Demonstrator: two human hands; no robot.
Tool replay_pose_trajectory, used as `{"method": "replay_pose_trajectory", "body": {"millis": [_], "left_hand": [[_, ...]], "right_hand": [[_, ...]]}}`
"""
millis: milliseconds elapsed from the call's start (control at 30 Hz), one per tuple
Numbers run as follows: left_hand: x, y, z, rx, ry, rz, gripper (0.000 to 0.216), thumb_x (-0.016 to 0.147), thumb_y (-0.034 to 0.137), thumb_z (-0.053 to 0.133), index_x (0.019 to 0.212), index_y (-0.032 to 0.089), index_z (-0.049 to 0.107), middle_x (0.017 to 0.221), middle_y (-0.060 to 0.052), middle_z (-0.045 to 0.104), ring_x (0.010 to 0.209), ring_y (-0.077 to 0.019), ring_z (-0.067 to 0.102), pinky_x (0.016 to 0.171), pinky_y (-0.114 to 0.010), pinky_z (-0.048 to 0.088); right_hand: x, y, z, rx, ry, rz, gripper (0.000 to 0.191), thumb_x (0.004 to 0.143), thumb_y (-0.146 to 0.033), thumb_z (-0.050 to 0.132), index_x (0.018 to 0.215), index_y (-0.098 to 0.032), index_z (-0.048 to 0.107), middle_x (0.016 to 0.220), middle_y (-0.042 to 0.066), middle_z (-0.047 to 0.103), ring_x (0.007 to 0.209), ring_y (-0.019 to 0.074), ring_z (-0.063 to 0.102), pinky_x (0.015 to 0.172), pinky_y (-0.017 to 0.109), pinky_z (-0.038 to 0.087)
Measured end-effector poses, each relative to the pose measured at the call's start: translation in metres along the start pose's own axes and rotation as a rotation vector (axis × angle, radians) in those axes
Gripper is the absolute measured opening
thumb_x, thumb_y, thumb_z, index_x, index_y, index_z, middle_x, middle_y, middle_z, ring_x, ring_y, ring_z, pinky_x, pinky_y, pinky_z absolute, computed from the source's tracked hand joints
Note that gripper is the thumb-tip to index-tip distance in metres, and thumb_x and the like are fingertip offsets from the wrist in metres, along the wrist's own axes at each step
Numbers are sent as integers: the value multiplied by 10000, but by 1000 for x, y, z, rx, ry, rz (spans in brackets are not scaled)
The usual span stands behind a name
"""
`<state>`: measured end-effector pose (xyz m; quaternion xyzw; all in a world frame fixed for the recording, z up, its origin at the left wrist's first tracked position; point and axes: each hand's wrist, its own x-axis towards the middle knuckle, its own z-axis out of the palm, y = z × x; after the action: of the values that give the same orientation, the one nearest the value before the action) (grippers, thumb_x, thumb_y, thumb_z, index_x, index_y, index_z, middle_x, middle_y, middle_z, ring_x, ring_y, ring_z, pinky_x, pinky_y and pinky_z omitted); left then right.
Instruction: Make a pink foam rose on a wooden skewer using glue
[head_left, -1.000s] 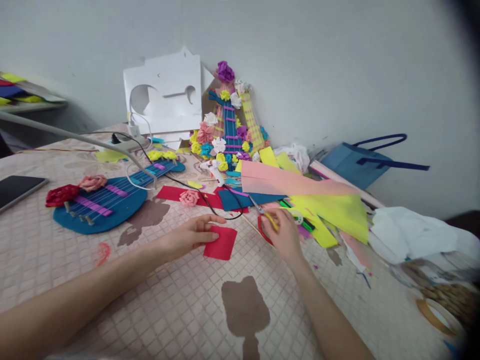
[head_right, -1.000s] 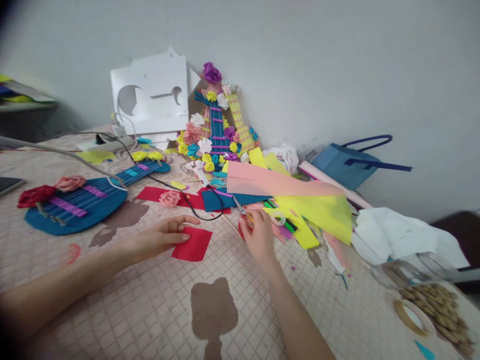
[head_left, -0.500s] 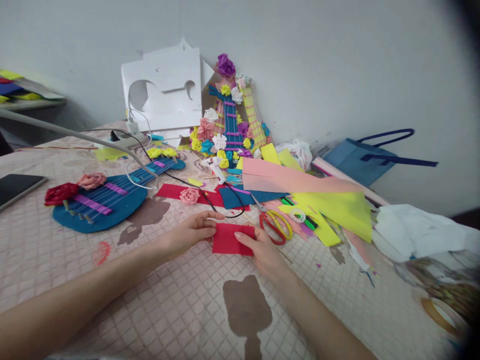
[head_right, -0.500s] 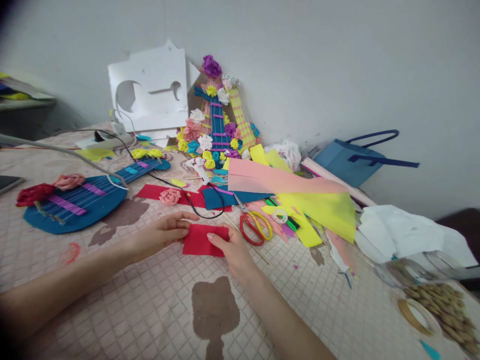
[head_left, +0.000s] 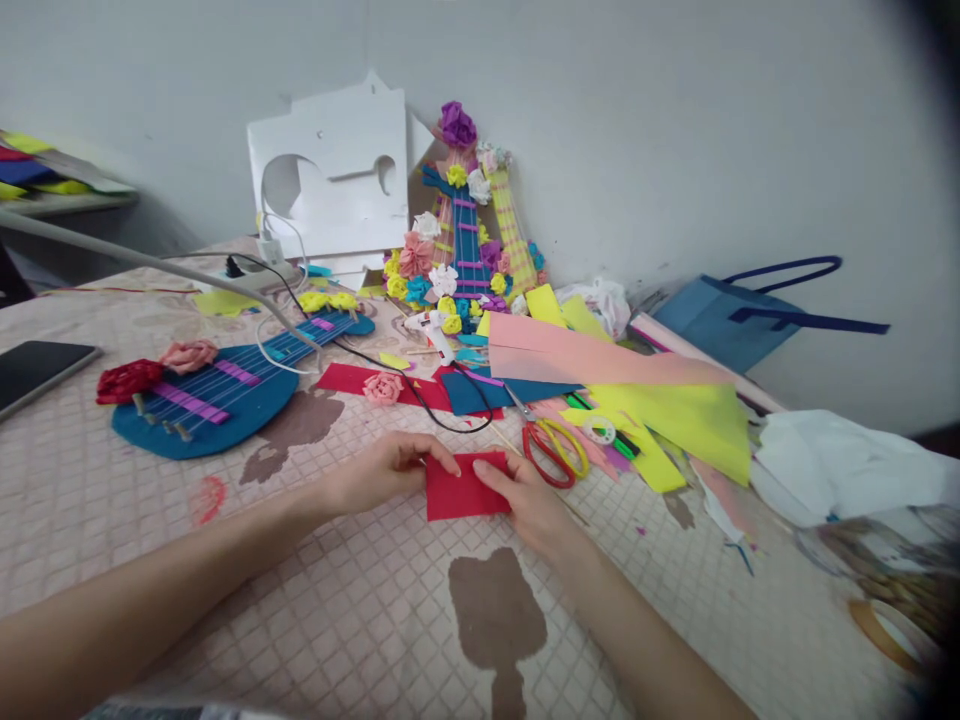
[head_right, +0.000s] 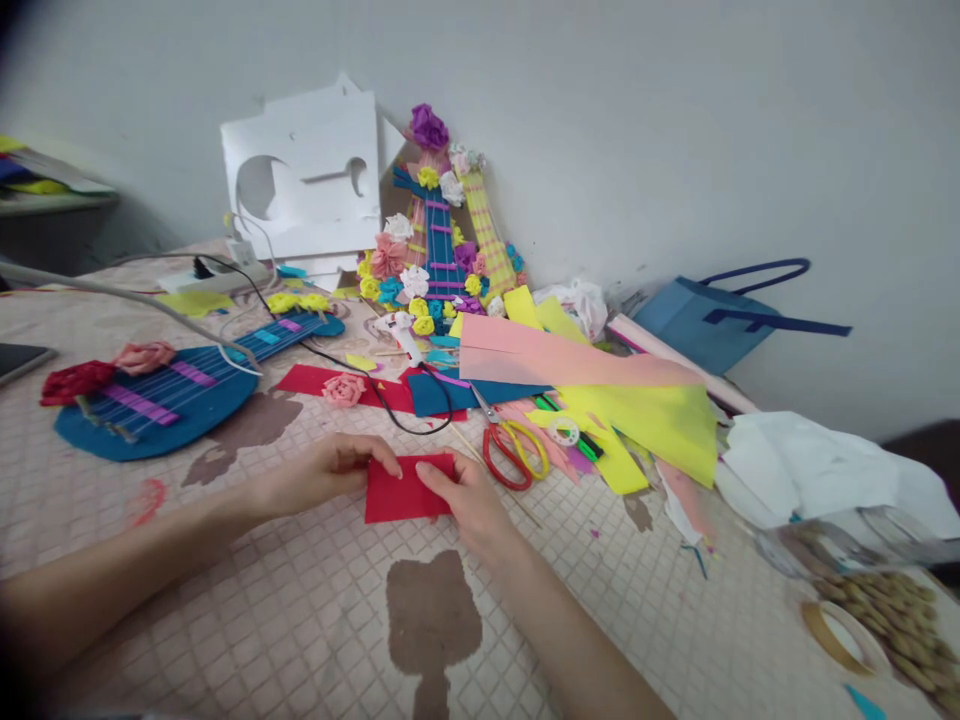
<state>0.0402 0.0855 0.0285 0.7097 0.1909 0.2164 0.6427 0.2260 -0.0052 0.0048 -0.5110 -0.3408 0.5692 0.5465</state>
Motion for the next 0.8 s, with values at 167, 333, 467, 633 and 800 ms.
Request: {"method": "replay_pose_trajectory", "body": {"millis": [167,333,467,633,800], "left_hand": [[2,-3,-2,30,52,-1,193,707,96,564,838,156,692,857,-50,684,807,-179,624,732,-271,472],[3,0,-4,36,65,-23,228,675,80,555,834,166,693,857,-43,677,808,-178,613,727,-267,459],[2,3,-5,36,82,-72,239,685,88,518,832,185,679,834,-15,659,793,-164,583,713,-253,443],[2,-2,2,-78,120,-70,237,779,260,638,1005,195,607,885,-20,638,826,-158,575,725,-253,436],[2,-13,15,-110,110,-131,261,731,363,727,784,133,614,702,-9,597,633,-114,535,582,-220,394]], "right_hand": [[-1,-6,1,75,-63,-30,506,764,-707,513,773,-209,603,672,13,624,597,157,577,493,257,431],[-4,-11,-5,-11,-70,-37,336,727,-515,689,844,-212,601,704,-8,614,577,121,531,490,221,424],[-6,-11,-8,-126,-1,-101,238,699,-333,734,864,-208,617,794,-7,629,665,119,551,561,215,432],[-8,-9,-4,-224,-131,-79,182,734,-326,693,837,-210,598,749,-26,607,626,111,535,551,224,408],[-10,-8,4,-186,-198,-68,191,737,-330,707,829,-202,598,729,-43,575,610,91,516,569,216,408]]}}
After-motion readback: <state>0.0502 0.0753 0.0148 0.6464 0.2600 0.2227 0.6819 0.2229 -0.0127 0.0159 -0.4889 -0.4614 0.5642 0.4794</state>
